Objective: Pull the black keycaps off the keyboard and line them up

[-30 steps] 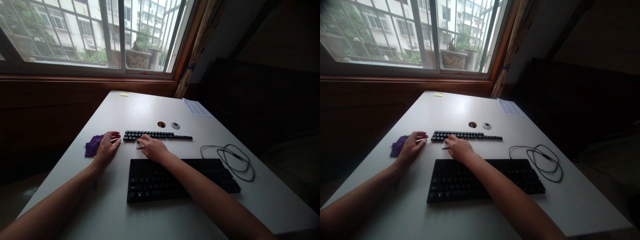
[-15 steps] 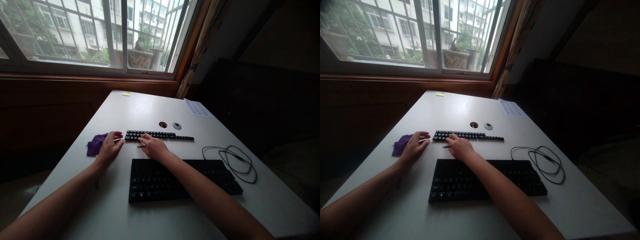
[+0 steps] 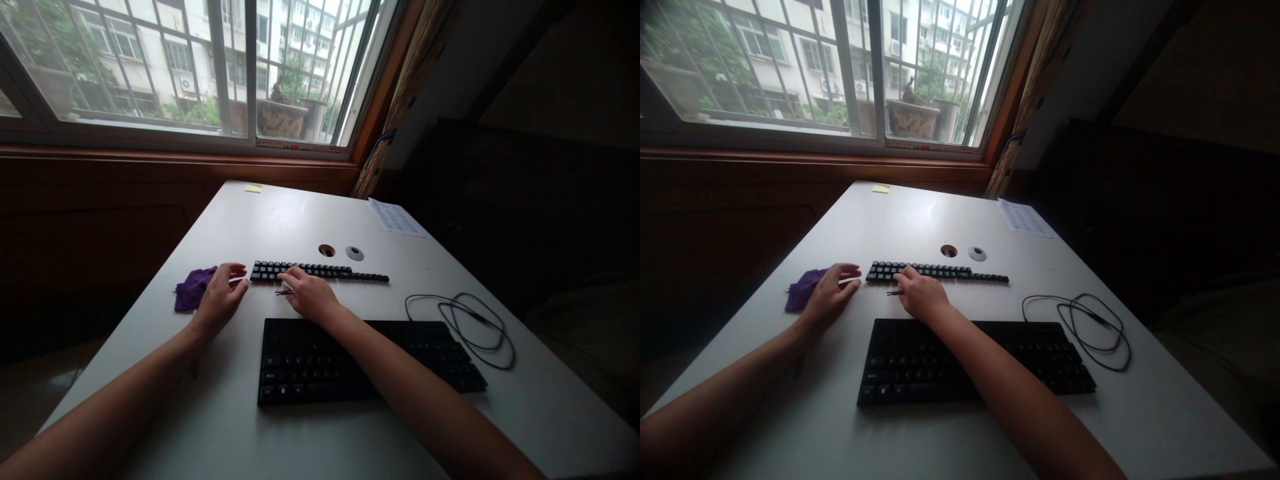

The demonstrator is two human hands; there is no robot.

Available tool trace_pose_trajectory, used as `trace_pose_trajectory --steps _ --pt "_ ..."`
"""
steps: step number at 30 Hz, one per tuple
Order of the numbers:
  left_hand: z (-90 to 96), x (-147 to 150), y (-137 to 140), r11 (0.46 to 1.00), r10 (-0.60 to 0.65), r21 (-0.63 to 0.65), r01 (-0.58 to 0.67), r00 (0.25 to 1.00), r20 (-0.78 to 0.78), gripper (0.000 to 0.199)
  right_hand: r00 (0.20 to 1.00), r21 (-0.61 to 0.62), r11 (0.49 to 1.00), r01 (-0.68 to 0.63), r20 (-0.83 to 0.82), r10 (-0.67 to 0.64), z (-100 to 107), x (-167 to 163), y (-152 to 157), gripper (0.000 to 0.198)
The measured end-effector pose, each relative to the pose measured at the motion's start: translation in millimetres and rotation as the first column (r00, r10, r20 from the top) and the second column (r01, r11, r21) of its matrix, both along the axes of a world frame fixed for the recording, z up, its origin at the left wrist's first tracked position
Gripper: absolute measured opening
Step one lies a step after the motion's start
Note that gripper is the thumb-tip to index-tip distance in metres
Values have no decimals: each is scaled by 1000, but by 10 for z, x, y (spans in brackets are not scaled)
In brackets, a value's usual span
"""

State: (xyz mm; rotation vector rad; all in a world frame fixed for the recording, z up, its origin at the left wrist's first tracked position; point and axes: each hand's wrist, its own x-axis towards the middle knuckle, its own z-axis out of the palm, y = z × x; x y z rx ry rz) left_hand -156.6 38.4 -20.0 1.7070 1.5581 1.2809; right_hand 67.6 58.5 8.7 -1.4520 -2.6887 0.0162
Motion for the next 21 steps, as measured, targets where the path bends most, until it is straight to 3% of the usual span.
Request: trace_pose_trajectory --steps 21 --pt "-41 2 5 1000 -30 -4 30 999 -28 30 999 -28 999 38 21 -38 -28 -28 -9 47"
